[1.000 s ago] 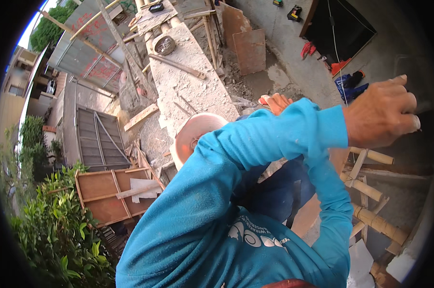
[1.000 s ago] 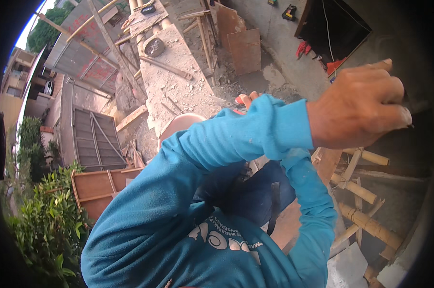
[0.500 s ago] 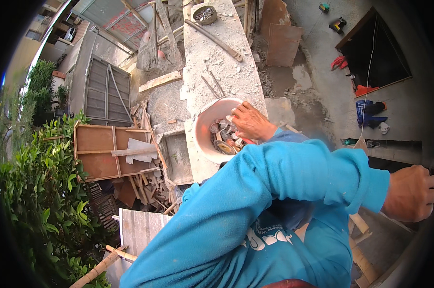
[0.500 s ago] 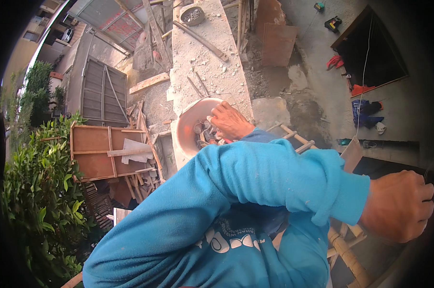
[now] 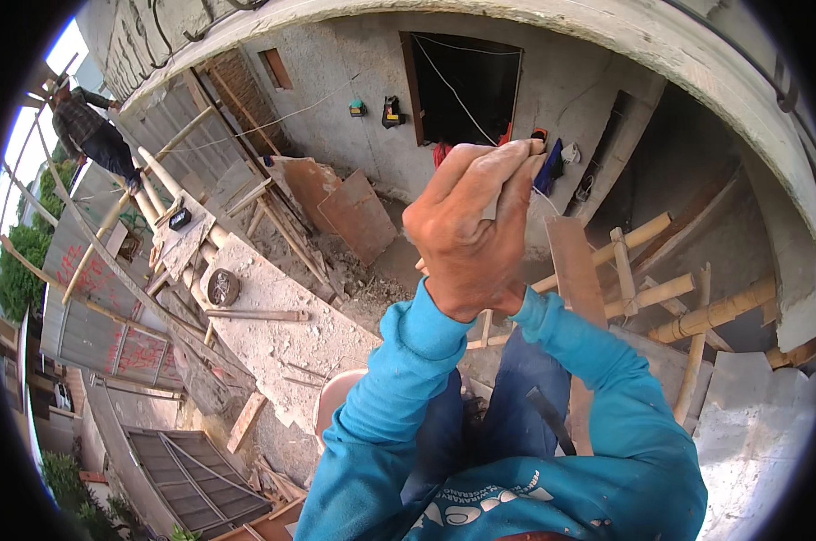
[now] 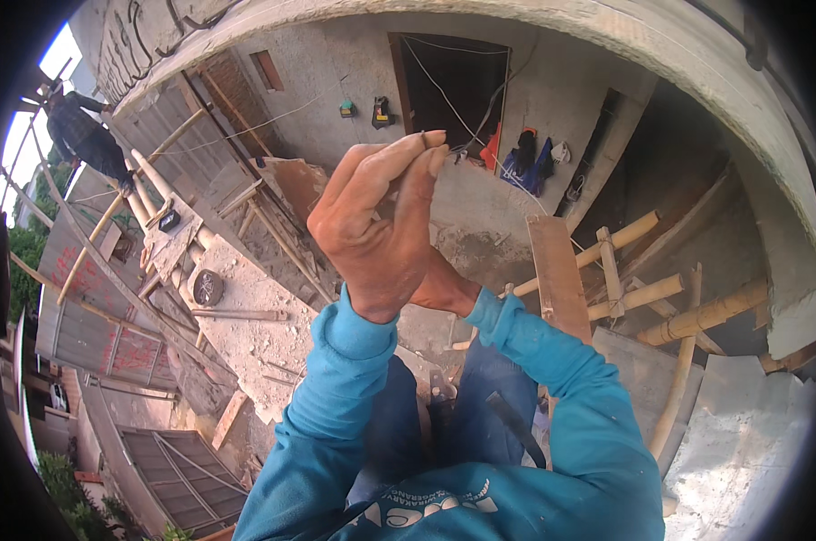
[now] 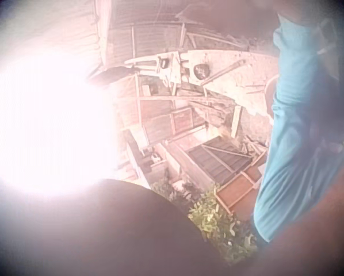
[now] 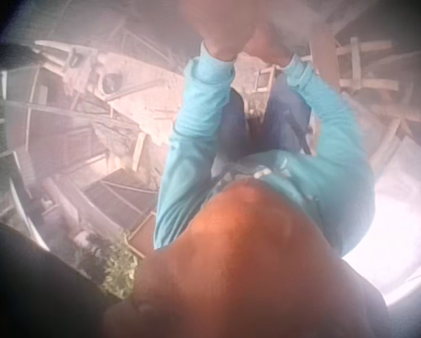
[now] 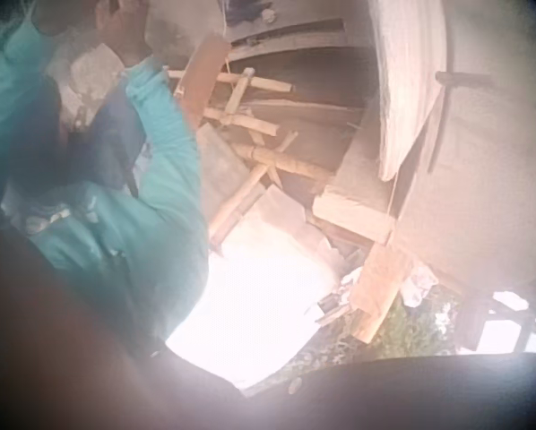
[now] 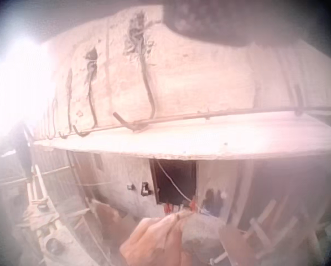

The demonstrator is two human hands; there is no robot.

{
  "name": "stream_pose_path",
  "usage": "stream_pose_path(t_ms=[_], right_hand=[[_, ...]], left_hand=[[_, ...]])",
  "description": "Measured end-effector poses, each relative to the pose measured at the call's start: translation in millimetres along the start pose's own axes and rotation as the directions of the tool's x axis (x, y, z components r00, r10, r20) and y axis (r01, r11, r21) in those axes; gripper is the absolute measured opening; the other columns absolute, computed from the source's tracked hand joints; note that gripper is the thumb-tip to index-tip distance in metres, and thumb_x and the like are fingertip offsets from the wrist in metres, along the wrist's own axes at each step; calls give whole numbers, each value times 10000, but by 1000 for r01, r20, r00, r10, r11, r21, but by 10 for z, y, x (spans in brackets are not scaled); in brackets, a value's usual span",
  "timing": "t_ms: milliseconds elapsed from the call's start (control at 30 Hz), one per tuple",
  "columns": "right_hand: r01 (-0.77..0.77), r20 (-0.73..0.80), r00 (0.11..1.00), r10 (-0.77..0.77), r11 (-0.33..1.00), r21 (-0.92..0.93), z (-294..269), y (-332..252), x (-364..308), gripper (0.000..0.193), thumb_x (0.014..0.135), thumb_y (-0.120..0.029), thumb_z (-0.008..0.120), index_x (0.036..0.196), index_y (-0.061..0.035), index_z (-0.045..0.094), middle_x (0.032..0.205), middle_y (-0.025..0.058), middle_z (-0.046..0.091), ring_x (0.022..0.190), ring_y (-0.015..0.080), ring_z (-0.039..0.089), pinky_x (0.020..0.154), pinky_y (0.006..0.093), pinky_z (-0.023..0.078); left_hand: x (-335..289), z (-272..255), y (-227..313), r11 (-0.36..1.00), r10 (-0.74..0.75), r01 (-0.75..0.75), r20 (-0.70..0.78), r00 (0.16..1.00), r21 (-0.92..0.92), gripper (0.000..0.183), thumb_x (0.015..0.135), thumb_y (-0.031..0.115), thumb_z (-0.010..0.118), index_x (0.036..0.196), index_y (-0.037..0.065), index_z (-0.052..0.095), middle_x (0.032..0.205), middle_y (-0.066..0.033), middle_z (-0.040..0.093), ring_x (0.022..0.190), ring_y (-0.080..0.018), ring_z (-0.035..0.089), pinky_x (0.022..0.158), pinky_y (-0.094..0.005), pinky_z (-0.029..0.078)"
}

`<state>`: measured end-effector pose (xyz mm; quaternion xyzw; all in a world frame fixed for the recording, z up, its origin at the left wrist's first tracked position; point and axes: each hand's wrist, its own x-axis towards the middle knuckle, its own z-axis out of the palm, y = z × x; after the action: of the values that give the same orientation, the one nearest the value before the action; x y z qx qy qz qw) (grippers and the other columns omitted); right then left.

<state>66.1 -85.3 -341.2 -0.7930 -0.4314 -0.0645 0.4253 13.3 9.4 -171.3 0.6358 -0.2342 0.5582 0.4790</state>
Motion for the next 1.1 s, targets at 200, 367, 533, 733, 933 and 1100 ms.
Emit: stream_pose_path(t_ms=[200, 367, 533, 733, 933, 1100], right_hand=[[345, -842, 480, -245, 936, -76, -932, -868, -42, 299, 849, 2, 672, 1140, -5, 606, 1057, 137, 672, 963, 240, 666, 928, 420, 510], [340, -759, 530, -379, 915, -219, -1106, -984, 207, 380, 836, 19, 692, 1203, -17, 604, 1169, 144, 670, 1116, 260, 652, 1045, 466, 449], [515, -937, 291, -193, 857, -16, -1075, -980, 316, 339, 831, 8, 713, 1164, -21, 657, 1025, 94, 719, 910, 218, 688, 851, 353, 536], [560, -911, 337, -238, 828, -9, -1241, -950, 445, 273, 929, -57, 647, 1199, -15, 665, 995, 99, 701, 741, 124, 622, 672, 257, 539], [700, -927, 358, -109, 689, 189, -1320, -901, 675, 238, 933, -84, 637, 1157, -91, 716, 809, 45, 683, 699, 83, 588, 627, 258, 497], [687, -912, 403, -73, 683, 249, -1397, -911, 799, 200, 923, -60, 637, 1097, -82, 733, 808, 37, 698, 685, 79, 584, 596, 244, 459]], left_hand=[[74, 39, 176, 993, 50, -61, 107, 993, 98, 161, 831, -6, 744, 990, -26, 730, 831, -109, 717, 750, -117, 659, 636, -227, 516], [95, 238, 338, 1000, 12, -14, 111, 994, 24, 171, 793, -7, 771, 960, -16, 740, 789, -111, 704, 674, -139, 656, 583, -253, 506], [118, 398, 369, 999, -34, 37, 154, 988, -17, 179, 820, 70, 780, 992, 26, 756, 860, -69, 706, 772, -93, 614, 646, -226, 465], [358, 425, 548, 966, -26, -4, 114, 993, 260, 184, 847, 118, 781, 1005, 32, 744, 901, -19, 636, 683, -44, 501, 613, -190, 405], [746, 234, 626, 595, 392, -486, 297, 871, 640, 429, 817, 45, 778, 1212, 13, 614, 1141, -125, 668, 1093, -215, 613, 884, -329, 533], [979, 349, 644, 574, 350, -577, 463, 814, 581, 416, 860, -8, 710, 1240, -66, 550, 1154, -171, 656, 1114, -247, 621, 935, -361, 553]])
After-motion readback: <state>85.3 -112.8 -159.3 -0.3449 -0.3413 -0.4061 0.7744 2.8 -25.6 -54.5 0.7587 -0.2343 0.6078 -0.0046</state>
